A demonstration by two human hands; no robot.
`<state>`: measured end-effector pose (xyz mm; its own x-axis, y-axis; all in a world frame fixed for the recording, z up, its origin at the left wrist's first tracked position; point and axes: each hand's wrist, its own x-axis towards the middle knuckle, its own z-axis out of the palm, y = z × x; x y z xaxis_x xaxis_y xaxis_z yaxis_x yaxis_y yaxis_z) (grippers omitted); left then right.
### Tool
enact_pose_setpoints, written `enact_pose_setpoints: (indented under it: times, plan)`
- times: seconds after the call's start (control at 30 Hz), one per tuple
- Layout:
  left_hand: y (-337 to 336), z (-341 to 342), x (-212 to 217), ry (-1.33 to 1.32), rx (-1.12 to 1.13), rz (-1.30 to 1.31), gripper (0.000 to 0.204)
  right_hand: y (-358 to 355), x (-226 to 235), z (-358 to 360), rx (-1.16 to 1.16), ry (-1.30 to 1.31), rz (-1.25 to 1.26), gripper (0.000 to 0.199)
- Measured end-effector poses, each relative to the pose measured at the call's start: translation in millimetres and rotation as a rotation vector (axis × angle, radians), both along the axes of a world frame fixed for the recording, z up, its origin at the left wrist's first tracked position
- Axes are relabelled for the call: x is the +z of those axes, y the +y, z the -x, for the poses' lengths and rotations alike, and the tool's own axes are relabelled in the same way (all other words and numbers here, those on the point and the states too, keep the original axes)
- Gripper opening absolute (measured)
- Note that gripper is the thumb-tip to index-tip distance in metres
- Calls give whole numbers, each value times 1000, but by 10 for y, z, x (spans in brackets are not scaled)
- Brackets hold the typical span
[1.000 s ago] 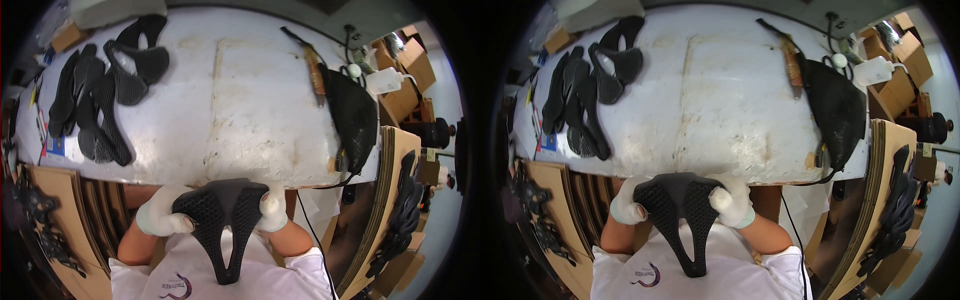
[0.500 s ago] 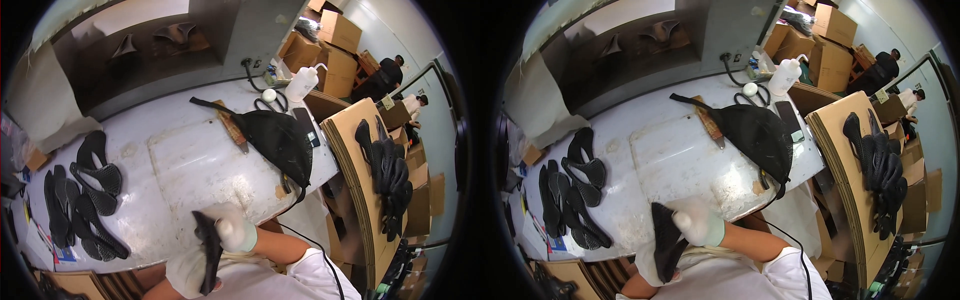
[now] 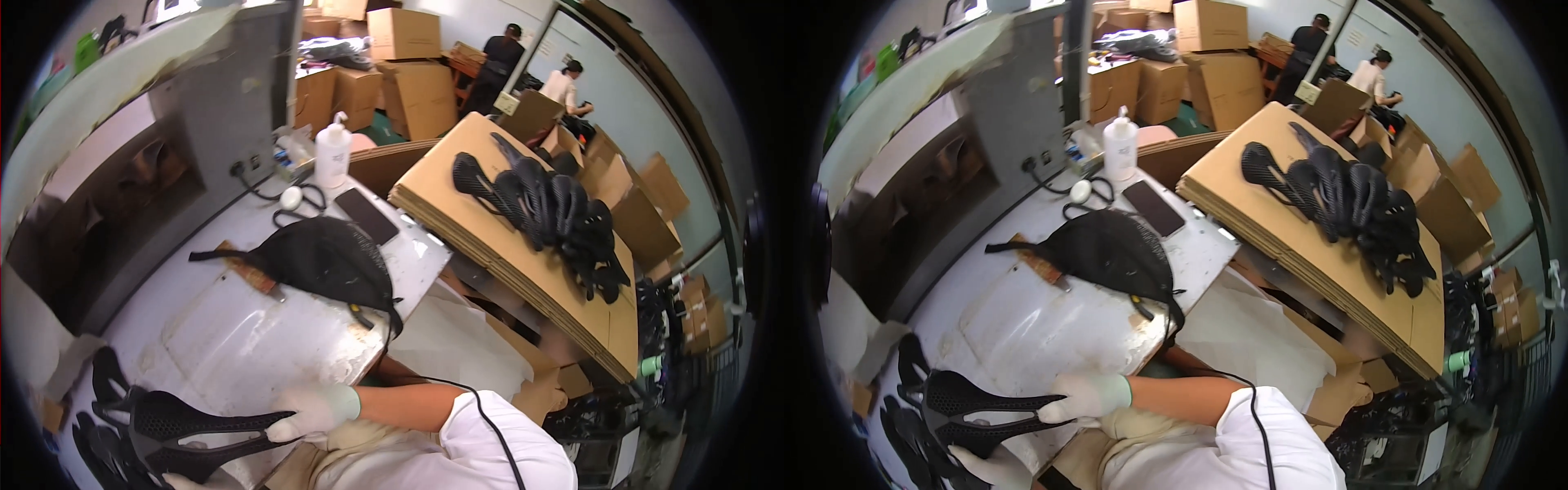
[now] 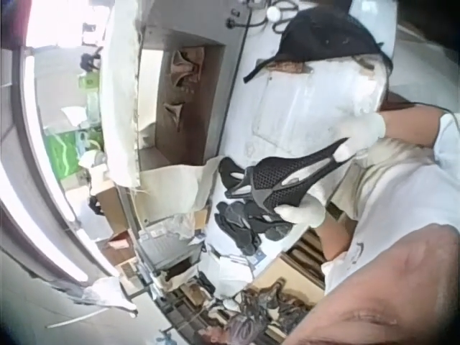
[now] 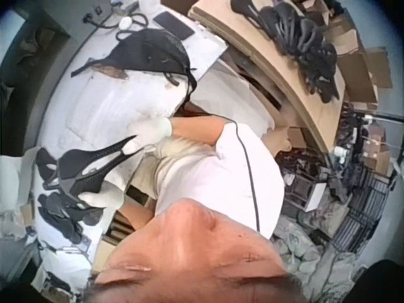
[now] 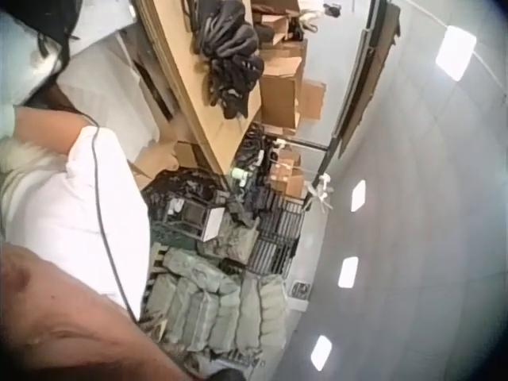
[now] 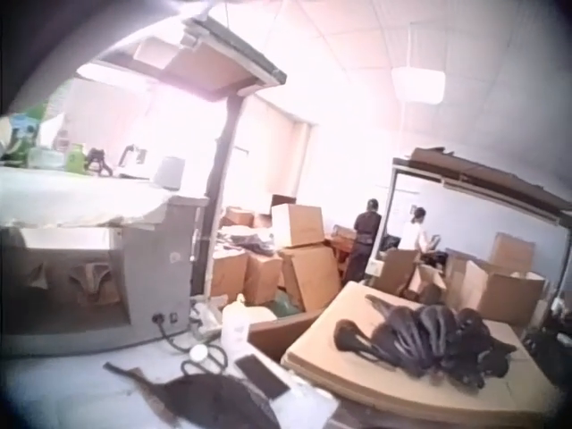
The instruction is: Inspecting 3D printed bicycle saddle padding and bases before placing them into a heat tunnel.
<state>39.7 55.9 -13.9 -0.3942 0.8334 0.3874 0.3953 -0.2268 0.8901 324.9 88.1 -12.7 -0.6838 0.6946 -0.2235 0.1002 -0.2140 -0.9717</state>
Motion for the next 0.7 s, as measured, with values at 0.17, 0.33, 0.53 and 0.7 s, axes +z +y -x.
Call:
enact_pose_setpoints:
  times: [0.17, 0.33, 0.53, 0.7]
  plan:
    - [-7, 175, 452, 327, -142, 11, 63, -97, 351, -819, -857, 321, -179, 41]
    - [-276, 834, 17, 1308, 347, 557, 67, 79, 706, -2277, -1778, 404, -480, 45]
    - [-205, 983, 4, 1028, 173, 408, 49, -499, 911, -4197, -2246, 556, -730, 33]
    - [-281, 842, 129, 785, 286, 323, 53, -503, 570, -4039, -2294, 810, -713, 23]
